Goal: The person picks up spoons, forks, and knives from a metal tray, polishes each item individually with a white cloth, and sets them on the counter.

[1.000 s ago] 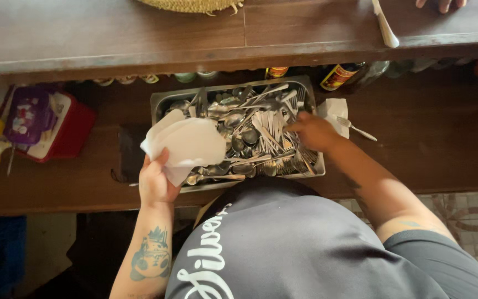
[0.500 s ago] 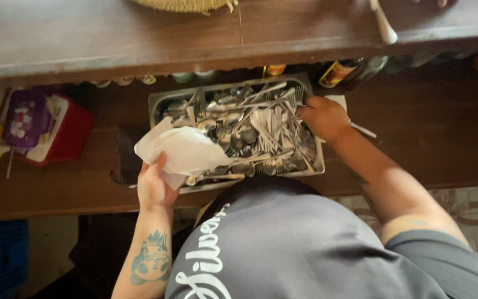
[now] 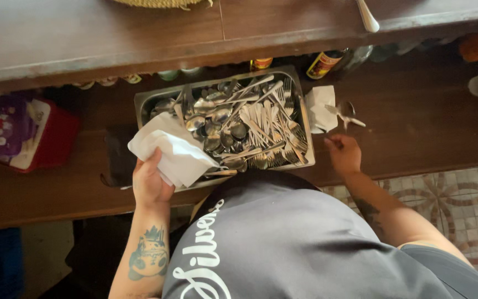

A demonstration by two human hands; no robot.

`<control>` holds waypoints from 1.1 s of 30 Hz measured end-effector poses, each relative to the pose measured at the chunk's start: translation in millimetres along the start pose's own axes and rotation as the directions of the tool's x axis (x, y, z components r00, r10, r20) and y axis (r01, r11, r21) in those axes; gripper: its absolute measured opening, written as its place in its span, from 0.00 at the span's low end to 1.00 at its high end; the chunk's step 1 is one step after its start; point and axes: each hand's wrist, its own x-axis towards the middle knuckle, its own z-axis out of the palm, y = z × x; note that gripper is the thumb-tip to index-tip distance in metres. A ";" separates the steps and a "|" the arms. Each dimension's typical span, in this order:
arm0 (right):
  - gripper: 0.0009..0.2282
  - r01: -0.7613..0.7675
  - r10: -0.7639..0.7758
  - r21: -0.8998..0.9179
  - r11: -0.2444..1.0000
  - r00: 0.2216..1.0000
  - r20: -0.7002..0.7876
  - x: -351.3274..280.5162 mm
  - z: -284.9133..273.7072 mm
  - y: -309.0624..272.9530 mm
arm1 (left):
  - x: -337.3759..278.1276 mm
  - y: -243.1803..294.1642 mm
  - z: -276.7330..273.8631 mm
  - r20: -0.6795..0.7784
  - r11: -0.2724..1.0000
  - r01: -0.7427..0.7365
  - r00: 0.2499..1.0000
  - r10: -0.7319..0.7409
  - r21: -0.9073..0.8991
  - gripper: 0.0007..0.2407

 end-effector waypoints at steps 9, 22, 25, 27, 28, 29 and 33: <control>0.10 0.044 -0.050 -0.346 0.937 0.999 -0.008 -15.3 -14.9 57.5 | 2.1 -2.9 -2.0 0.016 1.000 -0.024 1.000 0.024 -0.001 0.20; 0.13 0.410 -0.407 -0.062 0.910 0.911 0.063 17.9 3.2 -92.1 | 0.8 -0.6 1.8 -0.073 0.999 -0.005 0.997 0.008 0.041 0.22; 0.12 0.755 -0.661 -0.108 0.647 0.626 0.414 39.1 11.3 -117.4 | -0.1 -3.5 -1.5 -0.053 1.000 0.001 0.999 -0.001 -0.001 0.22; 0.11 0.745 -0.565 -0.127 0.655 0.594 0.572 47.8 20.2 -131.6 | 0.2 -4.0 -2.9 -0.047 1.000 -0.006 0.999 0.006 0.014 0.21; 0.11 0.750 -0.567 -0.124 0.650 0.587 0.578 53.0 20.9 -136.0 | -2.4 -4.3 -3.1 -0.054 1.000 -0.009 0.999 0.009 0.009 0.21; 0.11 0.800 -0.581 -0.156 0.579 0.539 0.610 57.9 23.0 -140.1 | -2.9 -3.0 -3.0 -0.025 1.000 -0.003 1.000 0.002 -0.003 0.22; 0.05 0.898 -0.558 -0.199 0.392 0.405 0.724 74.8 27.3 -152.5 | -0.7 1.4 -5.0 -0.040 1.000 0.004 0.999 -0.003 0.024 0.23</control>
